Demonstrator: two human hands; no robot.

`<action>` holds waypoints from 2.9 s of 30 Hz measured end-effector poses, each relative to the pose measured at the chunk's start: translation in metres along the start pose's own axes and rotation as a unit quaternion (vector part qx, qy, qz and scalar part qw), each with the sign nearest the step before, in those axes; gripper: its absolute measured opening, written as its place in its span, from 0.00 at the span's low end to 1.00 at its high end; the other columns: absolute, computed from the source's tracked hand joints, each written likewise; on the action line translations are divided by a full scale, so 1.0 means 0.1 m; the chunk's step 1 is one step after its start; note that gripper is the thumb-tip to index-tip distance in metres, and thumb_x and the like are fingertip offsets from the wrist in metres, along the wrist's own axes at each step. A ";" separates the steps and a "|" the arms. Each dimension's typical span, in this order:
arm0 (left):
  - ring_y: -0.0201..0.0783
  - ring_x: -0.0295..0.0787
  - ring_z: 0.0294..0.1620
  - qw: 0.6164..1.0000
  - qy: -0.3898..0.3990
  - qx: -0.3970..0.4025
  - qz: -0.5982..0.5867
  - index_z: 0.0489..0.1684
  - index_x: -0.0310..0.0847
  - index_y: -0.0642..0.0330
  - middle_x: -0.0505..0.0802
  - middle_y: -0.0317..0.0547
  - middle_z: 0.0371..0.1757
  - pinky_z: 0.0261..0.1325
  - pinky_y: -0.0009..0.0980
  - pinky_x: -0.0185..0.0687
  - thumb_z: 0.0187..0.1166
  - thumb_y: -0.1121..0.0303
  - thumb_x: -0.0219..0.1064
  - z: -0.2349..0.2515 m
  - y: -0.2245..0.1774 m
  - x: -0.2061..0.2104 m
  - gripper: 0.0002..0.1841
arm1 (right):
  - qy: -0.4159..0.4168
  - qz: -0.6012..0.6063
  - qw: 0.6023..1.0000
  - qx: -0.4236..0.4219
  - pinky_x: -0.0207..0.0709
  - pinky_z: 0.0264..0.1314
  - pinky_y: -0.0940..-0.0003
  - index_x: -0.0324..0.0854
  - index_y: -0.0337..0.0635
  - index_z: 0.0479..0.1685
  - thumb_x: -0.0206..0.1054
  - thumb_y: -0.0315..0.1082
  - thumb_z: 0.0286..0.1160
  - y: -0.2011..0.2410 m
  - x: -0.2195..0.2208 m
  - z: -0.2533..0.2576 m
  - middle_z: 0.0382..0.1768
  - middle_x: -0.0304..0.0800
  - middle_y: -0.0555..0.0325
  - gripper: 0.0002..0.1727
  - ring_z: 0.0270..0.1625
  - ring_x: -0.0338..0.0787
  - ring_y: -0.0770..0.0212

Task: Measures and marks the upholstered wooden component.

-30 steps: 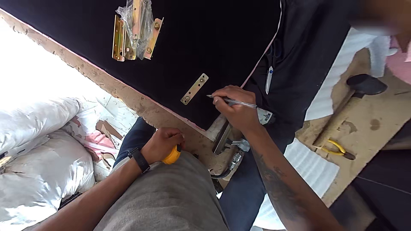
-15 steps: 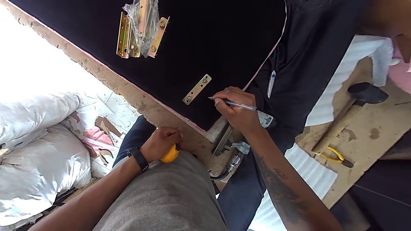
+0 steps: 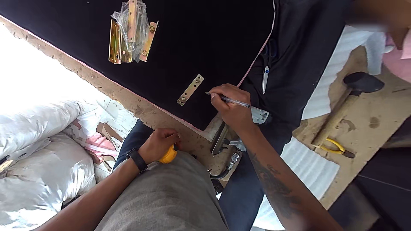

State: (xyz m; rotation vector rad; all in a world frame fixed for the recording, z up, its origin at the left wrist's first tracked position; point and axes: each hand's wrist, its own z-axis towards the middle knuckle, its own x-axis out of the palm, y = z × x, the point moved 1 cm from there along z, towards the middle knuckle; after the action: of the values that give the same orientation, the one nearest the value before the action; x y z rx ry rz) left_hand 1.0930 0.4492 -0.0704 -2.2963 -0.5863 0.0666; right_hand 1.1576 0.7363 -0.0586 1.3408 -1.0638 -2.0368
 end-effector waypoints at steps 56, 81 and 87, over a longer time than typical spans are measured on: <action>0.34 0.95 0.35 0.999 0.008 0.001 0.054 0.37 0.93 0.51 0.99 0.36 0.36 0.42 0.37 0.90 0.91 0.58 0.59 0.04 -0.02 0.07 0.17 | 0.030 0.018 0.999 -0.036 0.81 0.50 0.64 0.92 0.44 0.39 0.65 0.30 0.77 0.00 0.06 -0.10 0.36 0.92 0.63 0.08 0.44 0.88 0.65; 0.28 0.92 0.37 0.929 -0.087 0.158 0.323 0.60 0.86 0.43 0.95 0.27 0.40 0.45 0.37 0.93 0.82 0.48 0.66 -0.22 -0.66 -0.66 0.17 | -0.178 0.160 0.896 0.374 0.80 0.29 0.62 0.72 0.47 0.77 0.58 0.41 0.83 0.98 0.37 -1.25 0.42 0.89 0.61 0.24 0.30 0.84 0.61; 0.30 0.92 0.46 0.779 -0.171 0.246 0.551 0.58 0.88 0.41 0.93 0.28 0.45 0.53 0.44 0.92 0.79 0.46 0.66 0.33 -1.31 -1.01 0.17 | -0.289 0.191 0.885 0.312 0.87 0.31 0.64 0.73 0.35 0.79 0.51 0.33 0.85 1.17 0.43 -1.26 0.46 0.89 0.52 0.25 0.33 0.89 0.58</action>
State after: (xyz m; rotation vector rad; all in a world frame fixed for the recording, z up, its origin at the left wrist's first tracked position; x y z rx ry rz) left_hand 0.9440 0.5076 -0.0168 -1.7939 0.6356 1.0760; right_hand 1.2524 0.5932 -0.0145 0.6496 -2.1963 -1.8851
